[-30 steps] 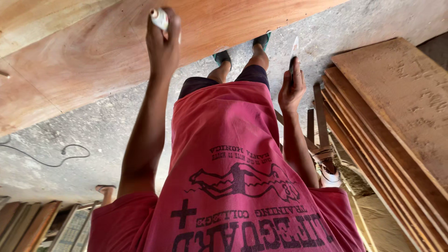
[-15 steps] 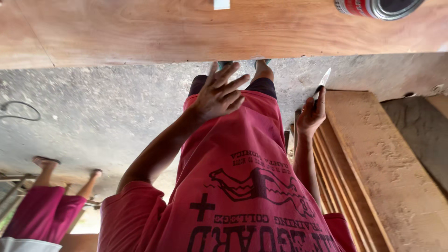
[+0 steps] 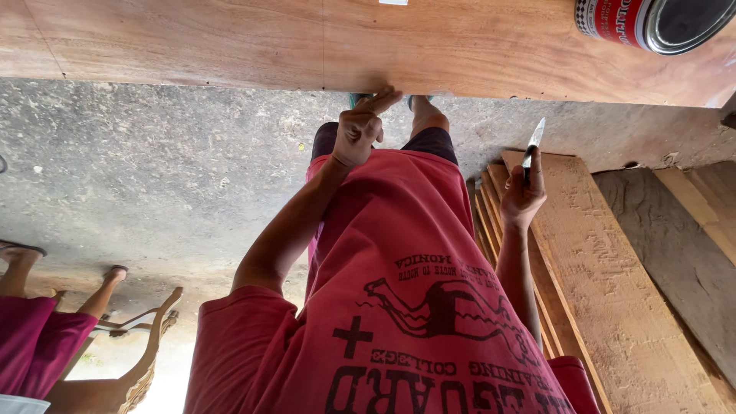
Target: The person applies white wood filler from a tube onto holes and seams of wooden furniture panels, spreading and smoothing it with a small putty knife. They work across several panels on a workbench, then carry the filler tube and a can of filler across the workshop and set them on a stool.
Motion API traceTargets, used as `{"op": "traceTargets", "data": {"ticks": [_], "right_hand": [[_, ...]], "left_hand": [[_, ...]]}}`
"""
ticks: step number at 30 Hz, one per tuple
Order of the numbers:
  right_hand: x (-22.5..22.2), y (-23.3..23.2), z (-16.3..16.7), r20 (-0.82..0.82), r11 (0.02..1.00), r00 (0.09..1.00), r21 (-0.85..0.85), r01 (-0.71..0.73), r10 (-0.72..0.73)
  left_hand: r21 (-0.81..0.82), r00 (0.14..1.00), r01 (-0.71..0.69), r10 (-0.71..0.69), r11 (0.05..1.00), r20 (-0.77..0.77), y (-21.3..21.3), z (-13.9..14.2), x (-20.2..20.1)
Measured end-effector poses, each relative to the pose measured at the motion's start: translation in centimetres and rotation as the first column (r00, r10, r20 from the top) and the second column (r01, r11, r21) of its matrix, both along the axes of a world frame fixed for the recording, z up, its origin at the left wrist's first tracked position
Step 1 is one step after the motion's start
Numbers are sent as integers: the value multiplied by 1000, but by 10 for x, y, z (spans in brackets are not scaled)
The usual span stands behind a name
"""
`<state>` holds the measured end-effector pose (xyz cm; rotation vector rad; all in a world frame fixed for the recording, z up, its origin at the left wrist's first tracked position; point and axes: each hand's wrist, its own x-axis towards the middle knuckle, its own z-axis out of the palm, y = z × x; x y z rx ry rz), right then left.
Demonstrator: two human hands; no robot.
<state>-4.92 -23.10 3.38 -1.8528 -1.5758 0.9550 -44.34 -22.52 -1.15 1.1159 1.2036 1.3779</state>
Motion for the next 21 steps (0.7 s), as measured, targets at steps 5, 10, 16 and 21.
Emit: {"op": "traceTargets", "data": {"ticks": [5,10,16,21], "right_hand": [[8,-2,-1,9,1000,1000,10,-24,24],[12,-9,-3,-54,999,998,28,-28,30],[17,-16,-4,-67,999,998,28,-19,20],[16,-10,-1,-71,1000,997,16,-25,26]], "left_hand": [[-41,996,52,-54,998,-71,-10,-15,-5],[-309,964,-13,94,951,249,-24,-20,1],[-316,636,2,243,949,733,-34,7,-25],[264,872,137,10,955,-489,-24,54,-29]]}}
